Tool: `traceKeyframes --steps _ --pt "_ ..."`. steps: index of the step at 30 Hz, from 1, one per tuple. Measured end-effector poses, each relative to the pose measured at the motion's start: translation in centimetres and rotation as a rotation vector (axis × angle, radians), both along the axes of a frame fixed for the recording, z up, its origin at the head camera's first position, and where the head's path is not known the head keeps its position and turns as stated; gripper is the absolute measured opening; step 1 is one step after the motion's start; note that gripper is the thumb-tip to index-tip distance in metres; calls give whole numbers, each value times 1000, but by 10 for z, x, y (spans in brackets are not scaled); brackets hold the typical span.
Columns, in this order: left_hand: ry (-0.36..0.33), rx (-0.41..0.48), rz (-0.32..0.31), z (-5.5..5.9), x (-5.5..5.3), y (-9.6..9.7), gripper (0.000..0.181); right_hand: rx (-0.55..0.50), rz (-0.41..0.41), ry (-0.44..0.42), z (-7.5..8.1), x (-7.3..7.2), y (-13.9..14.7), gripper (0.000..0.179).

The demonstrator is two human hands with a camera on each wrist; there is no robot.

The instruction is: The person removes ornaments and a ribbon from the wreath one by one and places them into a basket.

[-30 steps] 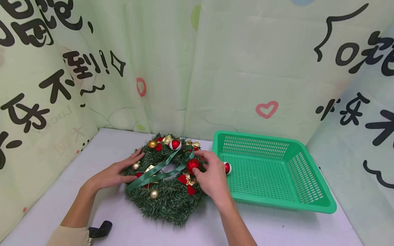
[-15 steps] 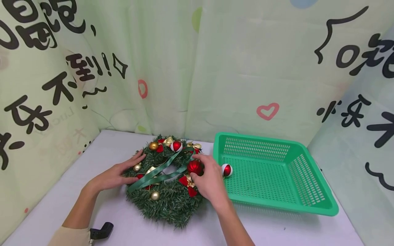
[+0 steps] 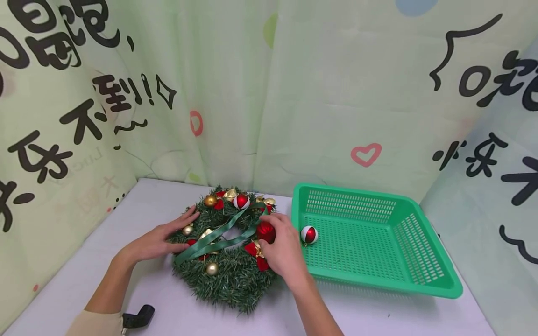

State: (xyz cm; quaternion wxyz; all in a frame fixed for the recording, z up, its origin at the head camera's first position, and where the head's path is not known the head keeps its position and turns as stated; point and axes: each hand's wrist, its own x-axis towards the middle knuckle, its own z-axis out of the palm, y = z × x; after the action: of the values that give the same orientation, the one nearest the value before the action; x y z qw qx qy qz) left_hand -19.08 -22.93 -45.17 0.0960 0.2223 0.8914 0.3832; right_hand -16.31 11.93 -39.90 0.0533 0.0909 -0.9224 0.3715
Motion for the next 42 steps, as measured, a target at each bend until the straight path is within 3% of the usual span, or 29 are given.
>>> traceKeyframes --steps 10,20,42 --pt "-12 -2 -3 1 1 1 81 33 13 -10 -6 -1 -5 46" --pt "-6 -7 -5 0 0 0 82 5 -9 39 -10 -2 -6 44" --pt "6 -12 -7 2 1 1 80 -61 -44 35 -6 -2 -6 44"
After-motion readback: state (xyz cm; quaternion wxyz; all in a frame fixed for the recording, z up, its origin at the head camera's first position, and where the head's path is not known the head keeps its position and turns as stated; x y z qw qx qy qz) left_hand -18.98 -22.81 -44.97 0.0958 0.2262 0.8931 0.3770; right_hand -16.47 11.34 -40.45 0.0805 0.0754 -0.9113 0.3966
